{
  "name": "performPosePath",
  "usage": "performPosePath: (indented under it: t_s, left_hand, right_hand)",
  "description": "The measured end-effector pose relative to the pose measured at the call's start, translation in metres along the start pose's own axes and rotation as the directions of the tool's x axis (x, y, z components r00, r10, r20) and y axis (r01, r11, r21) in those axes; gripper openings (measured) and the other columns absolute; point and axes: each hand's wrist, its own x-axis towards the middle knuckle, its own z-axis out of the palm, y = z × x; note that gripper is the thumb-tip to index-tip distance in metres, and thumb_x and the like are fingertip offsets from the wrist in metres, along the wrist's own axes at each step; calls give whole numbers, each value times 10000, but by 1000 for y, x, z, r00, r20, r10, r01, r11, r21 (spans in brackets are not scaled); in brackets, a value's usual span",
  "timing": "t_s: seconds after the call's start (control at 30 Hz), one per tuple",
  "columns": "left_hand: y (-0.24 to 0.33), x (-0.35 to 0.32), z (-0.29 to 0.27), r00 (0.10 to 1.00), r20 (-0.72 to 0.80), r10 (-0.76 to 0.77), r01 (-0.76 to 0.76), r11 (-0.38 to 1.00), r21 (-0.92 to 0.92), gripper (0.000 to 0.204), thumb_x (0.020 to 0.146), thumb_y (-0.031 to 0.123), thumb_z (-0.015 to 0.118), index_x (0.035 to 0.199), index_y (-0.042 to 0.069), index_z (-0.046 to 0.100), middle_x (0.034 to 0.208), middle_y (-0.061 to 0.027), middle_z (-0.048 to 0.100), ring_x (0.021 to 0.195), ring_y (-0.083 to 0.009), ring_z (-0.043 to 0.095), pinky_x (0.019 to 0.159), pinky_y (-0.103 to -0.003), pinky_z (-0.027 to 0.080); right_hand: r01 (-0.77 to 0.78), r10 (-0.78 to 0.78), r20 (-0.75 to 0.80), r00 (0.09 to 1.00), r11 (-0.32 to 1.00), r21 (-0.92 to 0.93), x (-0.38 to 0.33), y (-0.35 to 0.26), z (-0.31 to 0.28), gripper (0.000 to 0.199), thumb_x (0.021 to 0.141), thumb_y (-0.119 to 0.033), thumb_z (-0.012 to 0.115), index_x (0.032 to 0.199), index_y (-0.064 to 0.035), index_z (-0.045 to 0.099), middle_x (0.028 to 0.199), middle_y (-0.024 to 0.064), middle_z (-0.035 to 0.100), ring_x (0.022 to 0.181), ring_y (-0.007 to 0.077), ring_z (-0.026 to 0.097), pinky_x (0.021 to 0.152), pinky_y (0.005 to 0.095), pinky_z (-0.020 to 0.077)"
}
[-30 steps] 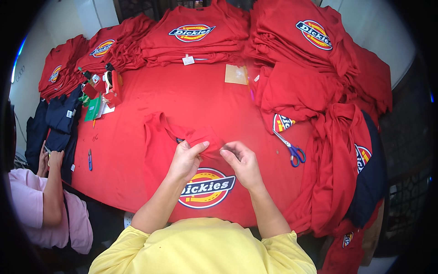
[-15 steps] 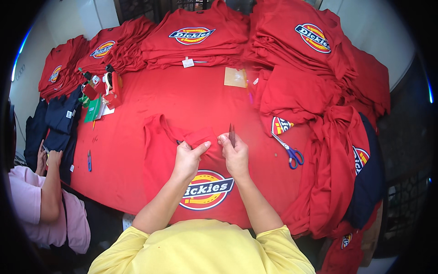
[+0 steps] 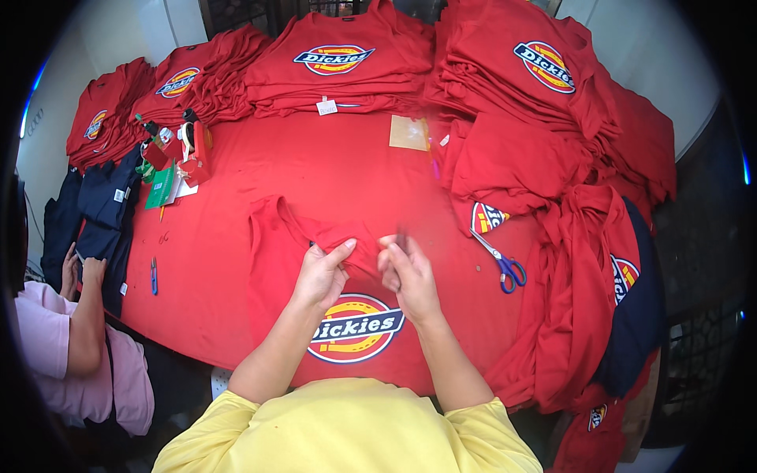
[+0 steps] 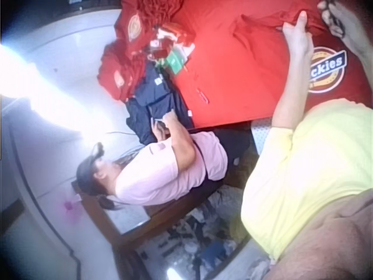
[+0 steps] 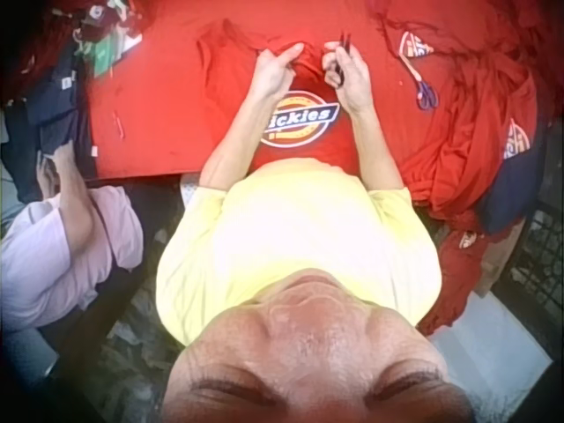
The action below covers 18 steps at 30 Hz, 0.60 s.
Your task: The person picks up red shirts from a stack, spreads them out on a table to check for loose threads, and trims several threads near the collar and seams using shears.
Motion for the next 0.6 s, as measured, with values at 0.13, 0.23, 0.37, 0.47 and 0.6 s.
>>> performPosePath:
  t_s: [0.13, 0.23, 0.37, 0.47, 0.6]
  left_hand:
    - [9, -5, 6, 999, 33, -7, 7, 1000, 4, 143, 915, 32, 608, 1056, 16, 625, 1005, -67, 681, 983, -166, 645, 889, -329, 517]
    - [16, -12, 16, 999, 41, -21, 19, 998, 58, 123, 917, 46, 609, 1036, 21, 633, 983, -60, 685, 967, -155, 645, 874, -318, 511]
    - [18, -17, 17, 997, 70, -12, 5, 996, 92, 108, 916, 54, 613, 1016, 26, 642, 976, -57, 691, 951, -146, 646, 864, -308, 501]
    - [19, -17, 15, 996, 93, -16, 6, 994, 106, 116, 918, 60, 612, 1025, 28, 642, 992, -57, 692, 948, -146, 648, 869, -312, 499]
    - [16, -17, 15, 996, 92, 2, -12, 994, 107, 136, 914, 58, 619, 1045, 31, 644, 993, -50, 692, 949, -144, 647, 865, -307, 499]
  right_hand:
    - [-326, 294, 297, 909, 943, 66, -13, -3, -15, 356, 1037, -331, 407, 1086, -13, 558, 748, 34, 550, 536, 50, 385, 482, 194, 310]
    - [-373, 328, 352, 877, 926, 66, -12, -4, -14, 375, 1037, -347, 406, 1084, -8, 560, 742, 37, 548, 540, 49, 384, 481, 189, 312]
    - [-360, 328, 307, 893, 931, 53, -9, -6, -10, 395, 1041, -346, 393, 1075, 7, 568, 721, 37, 541, 518, 40, 371, 452, 175, 300]
    - [-362, 335, 278, 900, 931, 50, -8, -8, -10, 401, 1042, -344, 390, 1075, 14, 568, 715, 39, 539, 499, 37, 357, 436, 174, 291]
    - [-345, 320, 266, 909, 937, 51, -8, -9, -11, 394, 1042, -340, 390, 1069, 10, 568, 698, 33, 527, 487, 33, 344, 430, 174, 285]
